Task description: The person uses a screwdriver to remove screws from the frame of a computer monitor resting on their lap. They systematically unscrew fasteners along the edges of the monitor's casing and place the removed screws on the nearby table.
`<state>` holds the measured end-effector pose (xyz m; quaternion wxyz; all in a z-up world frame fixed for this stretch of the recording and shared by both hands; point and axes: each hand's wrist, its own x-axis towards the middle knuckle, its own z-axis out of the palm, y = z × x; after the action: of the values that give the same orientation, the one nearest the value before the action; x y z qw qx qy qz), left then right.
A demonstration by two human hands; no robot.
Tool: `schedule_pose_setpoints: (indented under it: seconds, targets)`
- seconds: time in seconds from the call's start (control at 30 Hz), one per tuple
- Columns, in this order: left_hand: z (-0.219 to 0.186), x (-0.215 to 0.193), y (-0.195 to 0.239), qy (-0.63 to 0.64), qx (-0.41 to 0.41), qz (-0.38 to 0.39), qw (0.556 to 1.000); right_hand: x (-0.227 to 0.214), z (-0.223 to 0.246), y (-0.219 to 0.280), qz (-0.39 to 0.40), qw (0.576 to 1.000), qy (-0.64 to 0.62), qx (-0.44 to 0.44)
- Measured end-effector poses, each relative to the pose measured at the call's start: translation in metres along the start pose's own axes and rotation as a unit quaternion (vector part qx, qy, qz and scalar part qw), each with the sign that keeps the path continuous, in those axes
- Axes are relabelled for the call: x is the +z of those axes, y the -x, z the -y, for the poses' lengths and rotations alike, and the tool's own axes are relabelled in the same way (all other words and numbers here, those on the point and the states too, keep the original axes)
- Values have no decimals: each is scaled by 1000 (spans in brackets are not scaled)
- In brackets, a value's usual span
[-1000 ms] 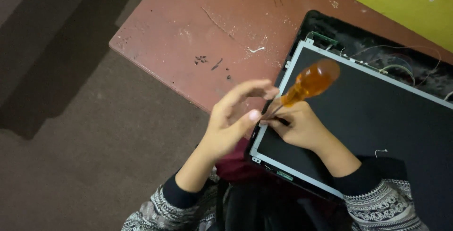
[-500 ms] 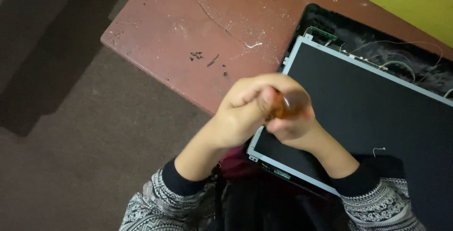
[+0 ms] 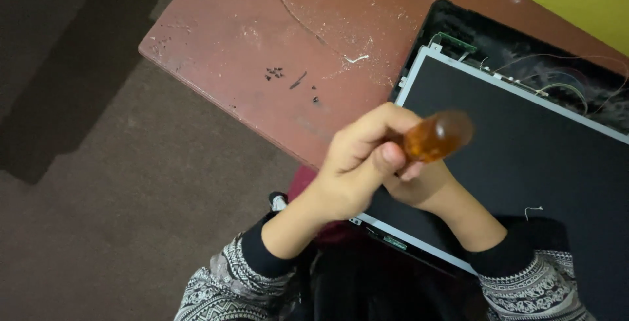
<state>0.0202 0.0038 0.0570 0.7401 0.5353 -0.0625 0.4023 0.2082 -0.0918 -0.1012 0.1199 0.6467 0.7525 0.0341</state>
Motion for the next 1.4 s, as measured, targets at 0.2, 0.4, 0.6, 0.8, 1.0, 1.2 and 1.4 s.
schedule_pose_setpoints:
  seconds: [0.2,0.4,0.6,0.8,1.0,1.2,1.4]
  targets:
    - [5,-7,-11,-49,-97,114,988,-61,10,-17,50,948,312,-49]
    - [10,-45,-20,37,-52,341,938,-124,18,-17,-52,817,-573,-26]
    - [6,-34,-12,151,-29,127,980,-64,10,-12,-198,879,-427,-76]
    - [19,-27,-11,108,-26,83,990,-58,7,-14,-145,868,-473,-42]
    - [20,-29,-14,169,-171,207,948,39,-18,26,-182,861,-457,-127]
    - [32,-37,-2,48,-104,186,976,67,-32,26,-126,989,-1,79]
    - [-3,-20,-4,-224,-20,92,970,44,-3,18,-151,962,-226,11]
